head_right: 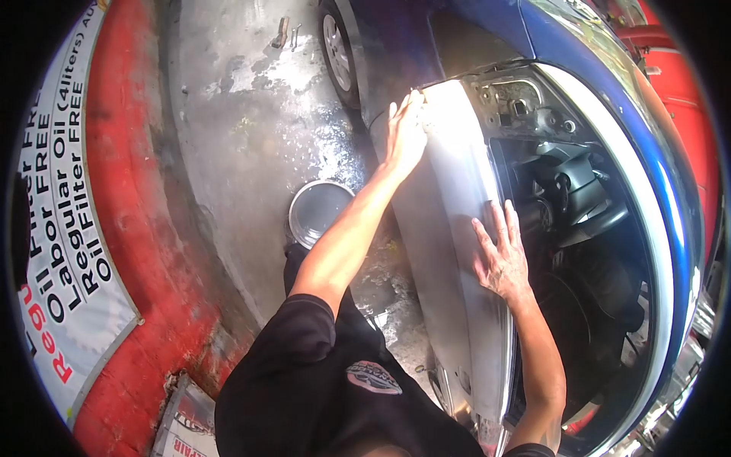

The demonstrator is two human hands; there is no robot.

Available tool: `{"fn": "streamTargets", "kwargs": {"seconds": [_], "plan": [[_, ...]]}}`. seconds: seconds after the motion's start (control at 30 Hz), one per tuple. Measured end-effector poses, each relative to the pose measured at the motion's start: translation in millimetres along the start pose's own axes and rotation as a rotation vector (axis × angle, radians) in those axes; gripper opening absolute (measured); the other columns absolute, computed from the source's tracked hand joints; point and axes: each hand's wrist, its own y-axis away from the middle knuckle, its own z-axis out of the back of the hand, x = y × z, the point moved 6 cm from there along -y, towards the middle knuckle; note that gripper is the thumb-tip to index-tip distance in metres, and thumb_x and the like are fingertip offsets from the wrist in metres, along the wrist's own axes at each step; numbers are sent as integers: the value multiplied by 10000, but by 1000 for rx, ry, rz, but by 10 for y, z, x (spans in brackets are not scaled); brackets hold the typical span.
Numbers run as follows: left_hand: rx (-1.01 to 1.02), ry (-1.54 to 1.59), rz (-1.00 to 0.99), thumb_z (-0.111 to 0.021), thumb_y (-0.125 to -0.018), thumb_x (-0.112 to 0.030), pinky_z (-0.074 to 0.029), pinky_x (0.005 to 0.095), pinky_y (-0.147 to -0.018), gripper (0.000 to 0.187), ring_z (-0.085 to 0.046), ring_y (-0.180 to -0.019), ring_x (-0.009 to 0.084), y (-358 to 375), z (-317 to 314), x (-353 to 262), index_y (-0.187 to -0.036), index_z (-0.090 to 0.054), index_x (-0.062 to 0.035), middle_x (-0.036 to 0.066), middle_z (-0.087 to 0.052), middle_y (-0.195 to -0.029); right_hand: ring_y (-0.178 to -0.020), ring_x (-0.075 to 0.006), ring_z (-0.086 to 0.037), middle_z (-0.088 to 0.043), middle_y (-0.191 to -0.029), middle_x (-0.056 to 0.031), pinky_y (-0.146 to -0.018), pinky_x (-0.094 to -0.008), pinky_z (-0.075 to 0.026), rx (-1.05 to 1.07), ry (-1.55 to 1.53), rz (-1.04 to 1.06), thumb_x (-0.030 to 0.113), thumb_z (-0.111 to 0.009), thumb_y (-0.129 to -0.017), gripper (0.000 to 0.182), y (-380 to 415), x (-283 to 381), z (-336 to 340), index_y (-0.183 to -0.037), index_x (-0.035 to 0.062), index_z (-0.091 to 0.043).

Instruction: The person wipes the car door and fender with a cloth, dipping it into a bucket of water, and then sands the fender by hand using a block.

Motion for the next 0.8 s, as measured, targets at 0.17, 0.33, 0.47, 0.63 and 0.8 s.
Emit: {"fn": "streamTargets", "kwargs": {"seconds": [0.17,0.33,0.47,0.63,0.8], "plan": [[14,60,17,-512,-1042,-99,-318,531,-1189,341,-649,-1187,334,-113,-243,-352,-1354,-575,22,188,-701,-1241,-1539,-534,-210,-258,-1656,-265,-1244,-608,-286,23,1,-7,122,-790,-691,803,35,17,-18,-1461,97,-562],[6,315,157,-508,-1073,-138,-454,449,-1005,321,-650,-1092,267,135,-321,166,-1343,-578,20,169,-698,-1188,-1537,-536,-212,-264,-1653,-265,-1243,-609,-289,18,0,0,126,-791,-691,804,10,-6,-15,-1461,90,-563],[-33,355,270,-556,-1008,-104,-382,536,-1120,332,-637,-1116,310,158,-283,-139,-1326,-559,-10,182,-647,-1281,-1533,-539,-222,-266,-1655,-263,-1241,-607,-296,3,11,-1,114,-779,-690,791,21,21,16,-1453,91,-573],[-7,220,368,-491,-1025,-83,-480,479,-1068,547,-690,-1032,321,157,-212,-7,-1569,-431,-60,216,-706,-1168,-1531,-541,-220,-276,-1650,-261,-1236,-602,-308,10,20,9,118,-781,-713,766,9,3,-9,-1450,87,-574],[38,149,307,-485,-1036,-145,-273,548,-1250,585,-558,-1319,434,193,-212,-34,-1594,-350,-32,225,-619,-1395,-1533,-541,-216,-269,-1651,-261,-1241,-601,-298,-2,15,2,117,-782,-707,768,21,45,9,-1446,86,-577]]}}
